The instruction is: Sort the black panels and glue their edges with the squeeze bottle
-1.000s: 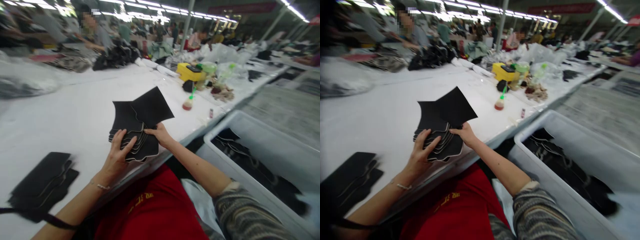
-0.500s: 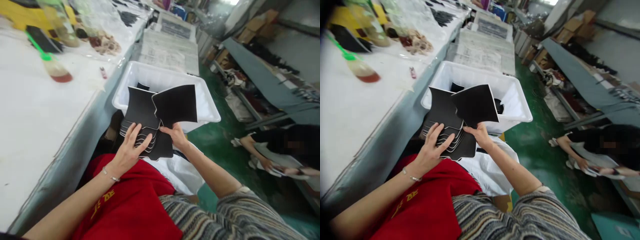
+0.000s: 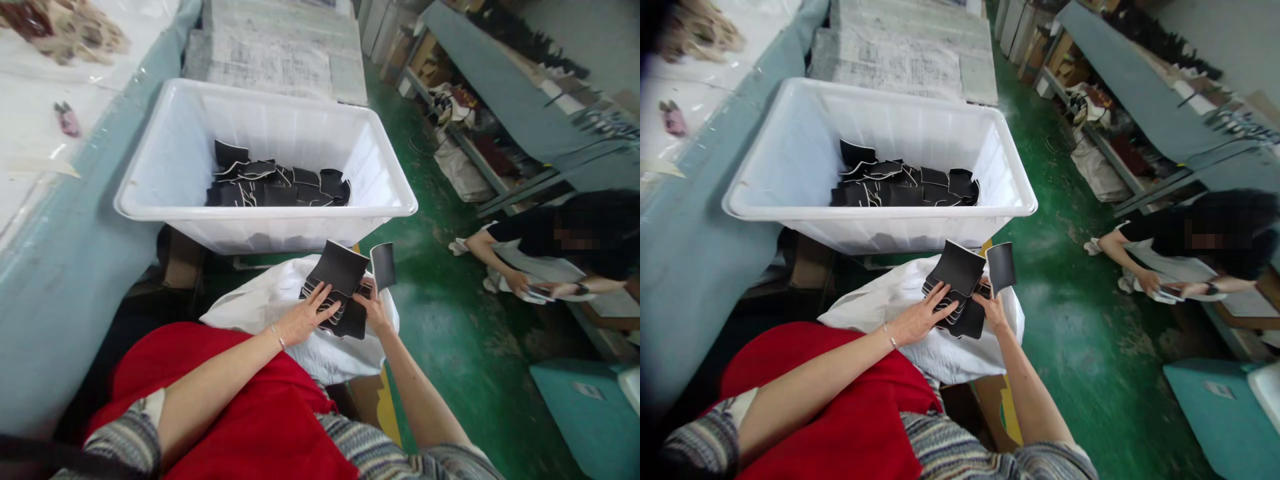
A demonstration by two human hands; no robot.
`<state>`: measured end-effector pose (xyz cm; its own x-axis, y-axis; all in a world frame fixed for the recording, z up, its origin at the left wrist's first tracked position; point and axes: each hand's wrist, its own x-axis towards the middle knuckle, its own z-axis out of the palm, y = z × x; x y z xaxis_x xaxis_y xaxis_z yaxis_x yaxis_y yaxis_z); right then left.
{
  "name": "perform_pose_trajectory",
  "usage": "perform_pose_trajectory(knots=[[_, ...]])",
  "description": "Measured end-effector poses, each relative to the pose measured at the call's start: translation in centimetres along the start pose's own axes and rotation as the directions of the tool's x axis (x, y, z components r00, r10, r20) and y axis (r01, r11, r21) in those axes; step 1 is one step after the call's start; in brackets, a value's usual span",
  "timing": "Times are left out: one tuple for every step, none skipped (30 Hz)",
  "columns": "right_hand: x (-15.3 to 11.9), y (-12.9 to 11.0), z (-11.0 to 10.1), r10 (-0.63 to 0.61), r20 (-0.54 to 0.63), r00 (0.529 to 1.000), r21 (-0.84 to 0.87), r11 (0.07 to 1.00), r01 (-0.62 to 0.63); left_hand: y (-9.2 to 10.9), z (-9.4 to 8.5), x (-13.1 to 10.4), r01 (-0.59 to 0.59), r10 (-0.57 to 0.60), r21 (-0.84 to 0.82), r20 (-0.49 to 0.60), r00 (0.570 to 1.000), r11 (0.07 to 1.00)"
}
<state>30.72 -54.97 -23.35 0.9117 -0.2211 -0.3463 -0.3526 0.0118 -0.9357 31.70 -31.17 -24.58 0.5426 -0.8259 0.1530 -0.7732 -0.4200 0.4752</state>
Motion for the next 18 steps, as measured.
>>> perform_pose_trajectory(knots=[[0.1,1.7,-0.2,-0.012,0.005,1.000,-0.005,1.000,0.012,-0.2,1.0,-0.6,0.019,-0.018,-0.012,0.077,0.997,1.000],[0.2,3.4,-0.2,-0.015,0.011,1.000,-0.009,1.000,0.015,-0.5,1.9,-1.3,0.041,-0.038,-0.018,0.154,0.987,0.999],[0.1,5.2,-0.1,0.001,0.022,1.000,-0.014,1.000,-0.001,-0.9,2.7,-1.9,0.073,-0.068,-0.015,0.219,0.973,0.997],[-0.1,7.0,0.1,0.024,0.031,0.999,-0.021,0.999,-0.023,-1.4,3.3,-2.6,0.123,-0.120,0.004,0.261,0.958,0.992],[-0.3,8.7,0.3,0.048,0.033,0.998,-0.033,0.998,-0.047,-2.0,3.8,-3.3,0.197,-0.200,0.040,0.278,0.940,0.980],[-0.6,10.2,0.6,0.070,0.030,0.997,-0.050,0.996,-0.069,-2.7,4.1,-3.9,0.294,-0.307,0.088,0.281,0.909,0.952],[-0.8,11.6,0.9,0.089,0.021,0.996,-0.071,0.994,-0.088,-3.4,4.1,-4.4,0.400,-0.424,0.141,0.280,0.861,0.906],[-0.9,12.9,1.0,0.104,0.009,0.995,-0.094,0.990,-0.103,-4.1,4.0,-5.0,0.495,-0.530,0.189,0.282,0.800,0.848],[-0.9,13.9,1.2,0.114,-0.002,0.993,-0.122,0.986,-0.114,-4.8,3.8,-5.4,0.569,-0.612,0.225,0.298,0.733,0.791],[-0.8,14.7,1.2,0.120,-0.012,0.993,-0.153,0.981,-0.121,-5.4,3.6,-5.8,0.616,-0.664,0.250,0.328,0.672,0.747],[-0.5,15.3,1.2,0.123,-0.017,0.992,-0.188,0.974,-0.124,-5.8,3.3,-6.0,0.641,-0.689,0.261,0.365,0.626,0.721],[-0.1,15.7,1.1,0.125,-0.017,0.992,-0.229,0.965,-0.126,-6.1,3.0,-6.2,0.648,-0.691,0.261,0.399,0.603,0.716],[0.4,16.0,0.9,0.126,-0.012,0.992,-0.275,0.953,-0.124,-6.2,2.8,-6.2,0.643,-0.679,0.251,0.426,0.598,0.724],[1.1,16.1,0.7,0.126,-0.002,0.992,-0.324,0.939,-0.120,-6.2,2.6,-6.2,0.631,-0.659,0.237,0.450,0.602,0.738],[1.8,16.0,0.5,0.124,0.012,0.992,-0.373,0.921,-0.111,-6.0,2.4,-6.0,0.615,-0.635,0.220,0.470,0.613,0.757],[2.5,15.9,0.3,0.122,0.027,0.992,-0.420,0.902,-0.099,-5.6,2.3,-5.8,0.596,-0.607,0.200,0.487,0.628,0.777],[3.2,15.6,0.1,0.119,0.044,0.992,-0.464,0.882,-0.085,-5.2,2.2,-5.5,0.579,-0.579,0.178,0.503,0.642,0.796],[3.9,15.2,-0.2,0.114,0.060,0.992,-0.506,0.860,-0.068,-4.8,2.0,-5.2,0.563,-0.551,0.153,0.517,0.654,0.812]])
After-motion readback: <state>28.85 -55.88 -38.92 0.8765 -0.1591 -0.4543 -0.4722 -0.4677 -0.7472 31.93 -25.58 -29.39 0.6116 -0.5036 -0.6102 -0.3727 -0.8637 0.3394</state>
